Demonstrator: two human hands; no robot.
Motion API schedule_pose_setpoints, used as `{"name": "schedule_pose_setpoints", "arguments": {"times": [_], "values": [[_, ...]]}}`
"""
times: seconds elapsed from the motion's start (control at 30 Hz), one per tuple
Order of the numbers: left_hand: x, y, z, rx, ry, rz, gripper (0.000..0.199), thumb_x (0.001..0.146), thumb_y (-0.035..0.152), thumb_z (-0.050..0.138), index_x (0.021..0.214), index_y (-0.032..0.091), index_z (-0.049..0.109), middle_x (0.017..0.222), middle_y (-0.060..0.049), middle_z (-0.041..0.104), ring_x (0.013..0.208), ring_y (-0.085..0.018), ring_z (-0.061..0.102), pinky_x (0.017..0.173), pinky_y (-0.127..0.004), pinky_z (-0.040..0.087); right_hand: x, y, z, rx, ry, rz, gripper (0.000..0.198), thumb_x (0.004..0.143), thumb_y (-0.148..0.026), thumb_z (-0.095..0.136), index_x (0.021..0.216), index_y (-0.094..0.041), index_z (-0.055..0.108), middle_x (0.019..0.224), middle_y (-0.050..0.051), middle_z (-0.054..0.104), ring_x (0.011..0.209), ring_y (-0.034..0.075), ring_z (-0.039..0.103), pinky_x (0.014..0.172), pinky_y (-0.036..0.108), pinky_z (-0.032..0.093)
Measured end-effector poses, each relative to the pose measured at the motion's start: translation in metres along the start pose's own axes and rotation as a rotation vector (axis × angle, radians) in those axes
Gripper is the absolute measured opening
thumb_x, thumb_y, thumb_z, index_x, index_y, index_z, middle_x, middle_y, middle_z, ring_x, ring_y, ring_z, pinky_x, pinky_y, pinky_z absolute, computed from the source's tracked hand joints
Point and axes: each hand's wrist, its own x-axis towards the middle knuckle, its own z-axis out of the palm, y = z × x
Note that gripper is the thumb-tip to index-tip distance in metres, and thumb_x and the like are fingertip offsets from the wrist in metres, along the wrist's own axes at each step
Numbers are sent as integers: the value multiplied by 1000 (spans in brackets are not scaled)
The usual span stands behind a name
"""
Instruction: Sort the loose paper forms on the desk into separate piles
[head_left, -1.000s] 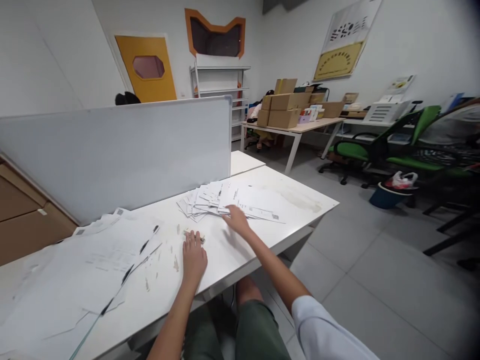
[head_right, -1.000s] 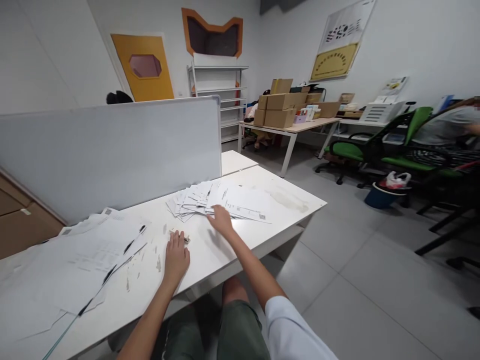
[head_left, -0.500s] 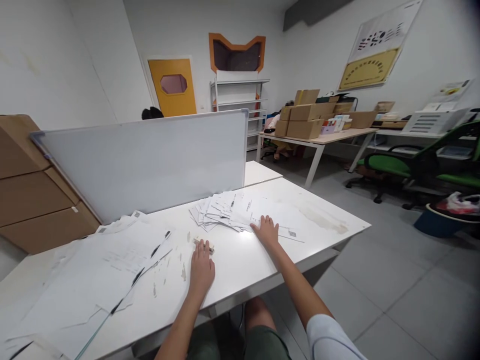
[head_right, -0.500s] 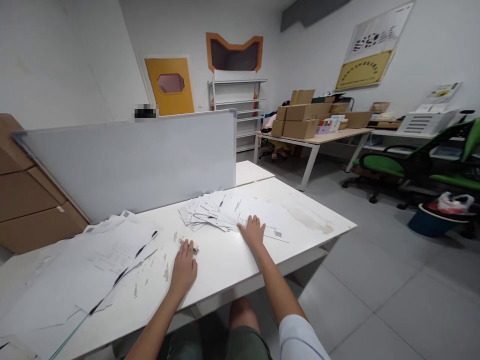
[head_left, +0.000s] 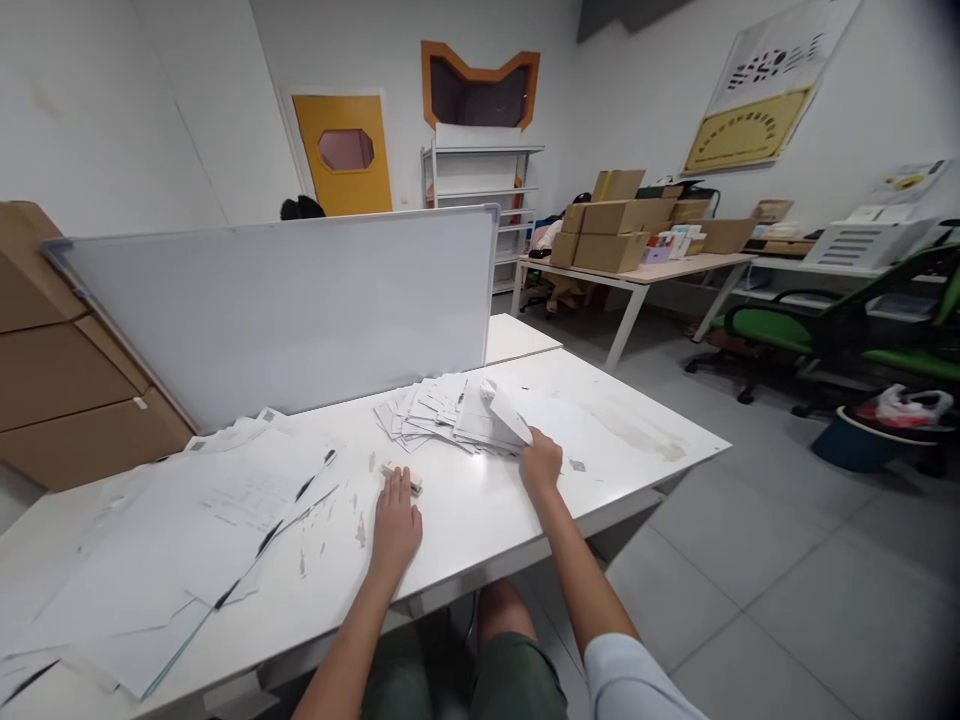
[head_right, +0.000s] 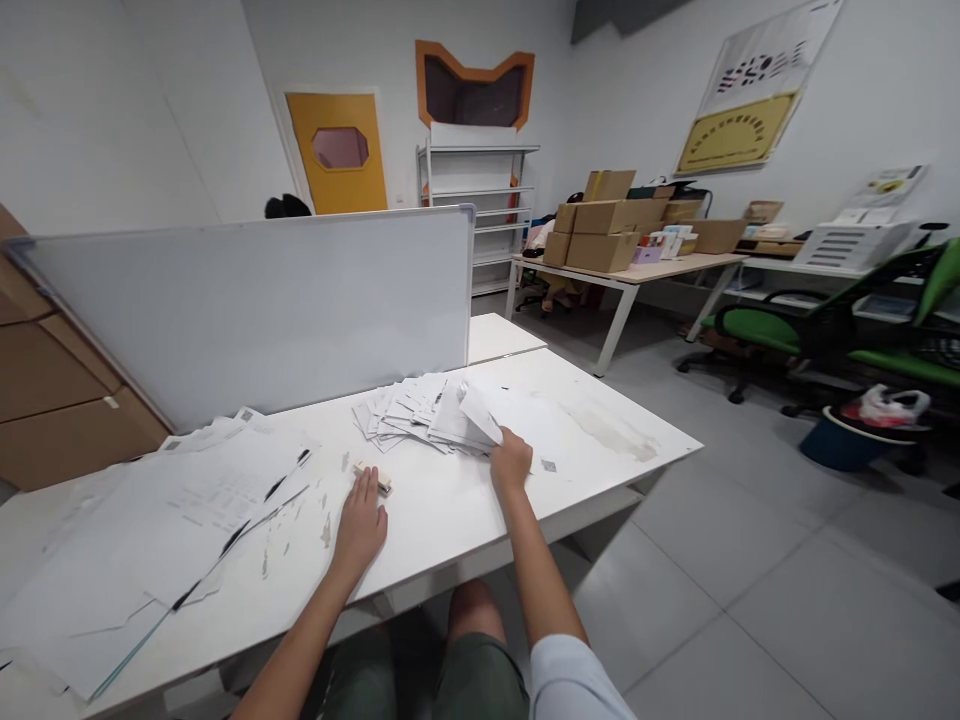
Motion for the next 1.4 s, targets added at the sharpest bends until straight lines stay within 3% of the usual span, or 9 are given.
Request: {"name": "schedule_pose_setpoints", "arguments": {"times": [0.2, 0.37, 0.57, 0.7, 0.87, 1.0, 1.17, 1.27, 1.4], "values": [[-1, -3, 1, -23, -19, -21, 59, 87, 14, 37, 146, 14, 32, 152, -12, 32, 142, -29, 23, 110, -47, 34, -79, 8, -7, 132, 163, -169, 35, 81, -14, 37, 103, -12, 64, 101, 14, 67, 97, 27, 57, 88, 37, 39], [0, -6, 1, -70, -50, -58, 59, 87, 15, 38, 146, 19, 33, 154, -7, 30, 144, -31, 16, 111, -50, 31, -149, 20, -12, 148, 18, -386, 35, 70, -7, 44, 98, -19, 62, 100, 9, 64, 98, 25, 56, 88, 38, 43], [0, -1, -11, -127, 6, -134, 56, 82, 2, 33, 135, 16, 45, 152, -9, 34, 145, -30, 15, 113, -55, 26, -186, 13, -36, 195, -203, -699, 38, 84, -27, 56, 120, -19, 57, 125, 13, 58, 116, 27, 51, 99, 42, 41], [-9, 7, -25, -168, 90, 51, 50, 83, 3, 34, 127, 18, 52, 142, -8, 48, 143, -27, 23, 114, -54, 27, -194, 14, -44, 173, -263, -753, 47, 87, -41, 56, 128, -19, 52, 135, 13, 53, 124, 27, 47, 102, 42, 40], [-25, 20, -25, -204, -228, 400, 41, 88, 17, 42, 126, 19, 55, 135, -7, 56, 131, -24, 45, 108, -45, 39, -188, 31, -39, -3, -192, -632, 51, 90, -24, 44, 140, -17, 42, 146, 12, 43, 134, 29, 36, 107, 49, 31], [-38, 25, -20, -151, -369, 347, 49, 91, 28, 42, 138, 17, 43, 148, -9, 41, 138, -24, 34, 112, -45, 32, -175, 36, -42, -25, -182, -618, 51, 82, -5, 39, 127, -21, 57, 134, 6, 57, 121, 24, 50, 105, 43, 31], [-58, 32, -25, -116, -366, 280, 60, 95, 40, 37, 148, 16, 24, 154, -10, 28, 143, -23, 22, 116, -43, 25, -169, 39, -60, 147, -53, -601, 38, 86, -11, 39, 111, -21, 67, 103, 8, 71, 95, 22, 61, 90, 38, 42], [-63, 35, -29, -112, -375, 272, 64, 95, 44, 35, 149, 15, 19, 155, -11, 25, 144, -23, 20, 116, -43, 23, -170, 42, -78, 358, 107, -348, 34, 89, -24, 43, 111, -18, 68, 97, 9, 72, 83, 21, 64, 79, 34, 46], [-61, 36, -33, -140, -406, 330, 79, 87, 56, 47, 149, 16, 20, 155, -12, 24, 144, -26, 18, 117, -44, 21, -171, 37, -101, 872, 235, 291, 37, 83, -39, 57, 108, -15, 68, 100, 9, 71, 85, 21, 64, 74, 31, 50]]}}
